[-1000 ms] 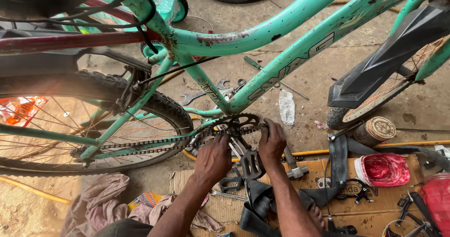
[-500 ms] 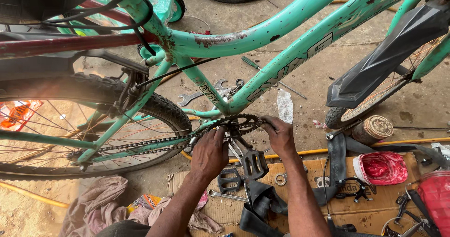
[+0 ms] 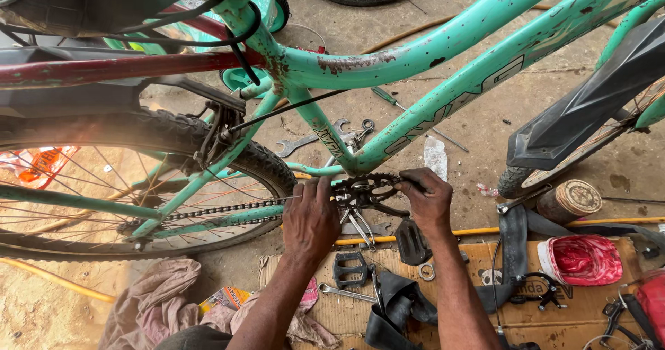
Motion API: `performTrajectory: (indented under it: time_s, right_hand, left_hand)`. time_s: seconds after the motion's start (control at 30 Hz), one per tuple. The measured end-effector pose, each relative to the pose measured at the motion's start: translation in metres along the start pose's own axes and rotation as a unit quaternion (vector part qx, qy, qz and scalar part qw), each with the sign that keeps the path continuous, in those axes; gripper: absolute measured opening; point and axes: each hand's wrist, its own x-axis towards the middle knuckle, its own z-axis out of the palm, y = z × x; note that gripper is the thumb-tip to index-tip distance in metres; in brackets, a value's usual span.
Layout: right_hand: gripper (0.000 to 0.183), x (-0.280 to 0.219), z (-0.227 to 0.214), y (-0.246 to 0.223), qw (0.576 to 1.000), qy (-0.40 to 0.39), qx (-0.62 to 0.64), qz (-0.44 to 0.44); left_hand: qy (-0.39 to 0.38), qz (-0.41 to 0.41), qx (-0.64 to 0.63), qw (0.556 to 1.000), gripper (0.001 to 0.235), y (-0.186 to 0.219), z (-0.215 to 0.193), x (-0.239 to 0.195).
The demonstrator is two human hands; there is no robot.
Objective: The person repairs a bicycle chain using a hammer and pliers. They remove a chain link, reattach the chain to the sprocket, and test the movement by rotating the pedals.
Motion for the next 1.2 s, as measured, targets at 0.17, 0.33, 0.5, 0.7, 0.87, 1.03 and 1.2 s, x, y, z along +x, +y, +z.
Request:
performTrajectory:
  time_s: [0.17, 0.33, 0.5, 0.7, 0.87, 1.03, 1.2]
  right_hand:
    - [0.025, 0.0, -0.006, 0.028, 0.991, 0.023, 0.1, 0.085]
    - [0.03, -0.01, -0.009, 0.052, 0.963, 0.028, 0.18, 0.198]
    - [0.041, -0.031, -0.025, 0.069, 0.934, -0.008, 0.038, 0.354]
    - [0.056, -0.084, -0.026, 0.082, 0.898, -0.044, 0.073, 0.431]
    - [0.065, -0.13, -0.003, 0.094, 0.901, 0.11, 0.112, 0.405]
    - [0.049, -0.15, 0.014, 0.093, 0.785, 0.251, 0.302, 0.48]
    - [0.027, -0.111, -0.032, 0.062, 0.808, 0.304, 0.201, 0.463]
  left_hand:
    - [-0.017, 0.052, 0.026, 0.998, 0.04, -0.008, 0.006, 0.01]
    - [-0.055, 0.017, -0.05, 0.997, 0.028, -0.007, 0.017, 0.01]
    - [-0.098, -0.014, -0.064, 0.993, 0.031, -0.007, 0.018, 0.01]
    - [-0.096, -0.016, -0.054, 0.994, 0.029, -0.005, 0.017, 0.007]
    - [-0.096, -0.023, -0.06, 0.993, 0.031, -0.003, 0.022, 0.005]
    - [-0.086, -0.027, -0.056, 0.994, 0.023, -0.007, 0.024, 0.008]
    - [-0.103, -0.051, -0.059, 0.992, 0.037, -0.021, 0.004, 0.0]
